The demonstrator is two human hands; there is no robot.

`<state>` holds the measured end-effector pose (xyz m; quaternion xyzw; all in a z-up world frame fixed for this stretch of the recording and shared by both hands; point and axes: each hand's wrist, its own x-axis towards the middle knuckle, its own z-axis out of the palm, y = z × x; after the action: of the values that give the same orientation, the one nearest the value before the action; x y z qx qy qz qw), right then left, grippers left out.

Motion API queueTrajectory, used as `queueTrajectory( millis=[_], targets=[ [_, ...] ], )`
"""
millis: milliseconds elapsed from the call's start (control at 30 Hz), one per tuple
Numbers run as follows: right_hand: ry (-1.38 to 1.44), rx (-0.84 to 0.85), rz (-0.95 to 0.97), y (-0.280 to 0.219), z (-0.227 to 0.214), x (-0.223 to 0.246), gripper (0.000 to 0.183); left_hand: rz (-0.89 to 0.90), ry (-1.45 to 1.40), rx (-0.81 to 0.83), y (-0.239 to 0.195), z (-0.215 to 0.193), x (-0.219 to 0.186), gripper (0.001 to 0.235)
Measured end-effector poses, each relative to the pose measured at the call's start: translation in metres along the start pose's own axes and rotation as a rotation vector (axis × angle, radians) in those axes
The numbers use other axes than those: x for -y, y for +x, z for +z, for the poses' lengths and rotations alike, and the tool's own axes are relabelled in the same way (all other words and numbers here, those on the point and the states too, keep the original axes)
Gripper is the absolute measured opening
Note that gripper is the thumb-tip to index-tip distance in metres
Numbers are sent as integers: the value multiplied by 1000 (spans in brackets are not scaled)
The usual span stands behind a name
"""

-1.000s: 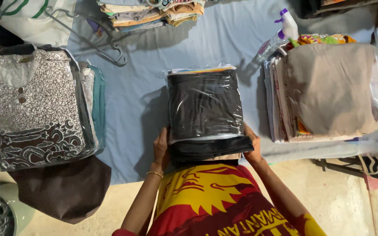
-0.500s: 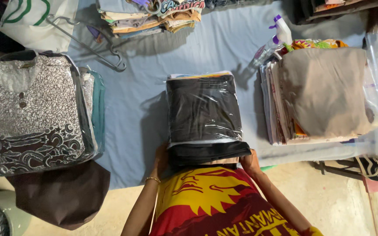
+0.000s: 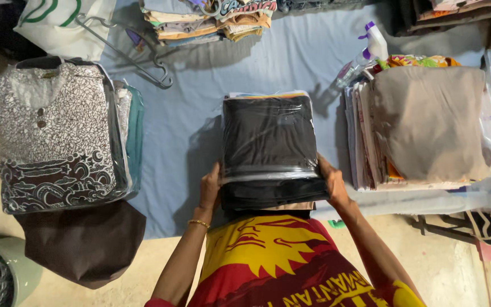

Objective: The person puts a folded black shirt into a clear plastic bag by hand, seals the bag with tape using a dispenser, and trims the excess plastic with scissors.

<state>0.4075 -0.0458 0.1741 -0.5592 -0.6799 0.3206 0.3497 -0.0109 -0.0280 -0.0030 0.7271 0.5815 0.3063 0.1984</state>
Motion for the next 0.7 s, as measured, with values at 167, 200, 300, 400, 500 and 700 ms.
queueTrajectory(
  millis=[167,200,300,400,500,700],
  targets=[
    [-122,-39,60,-32,6,41,56,-38,-34,-2,-39,-20,-20,40],
    [-31,-117,88,-29,11,41,53,-39,-44,-1,-30,-22,-28,41],
    [101,-211,189,-25,29,35,52,-163,-305,8,-23,-39,-64,44],
    [204,-236,282,-24,38,26,53,-226,-447,30,-23,-45,-85,48],
    [126,-236,214,-24,21,34,54,-247,-402,19,-21,-37,-66,46],
    [-178,-197,75,20,-7,65,40,-66,-152,-15,-5,-27,-48,44]
  ],
)
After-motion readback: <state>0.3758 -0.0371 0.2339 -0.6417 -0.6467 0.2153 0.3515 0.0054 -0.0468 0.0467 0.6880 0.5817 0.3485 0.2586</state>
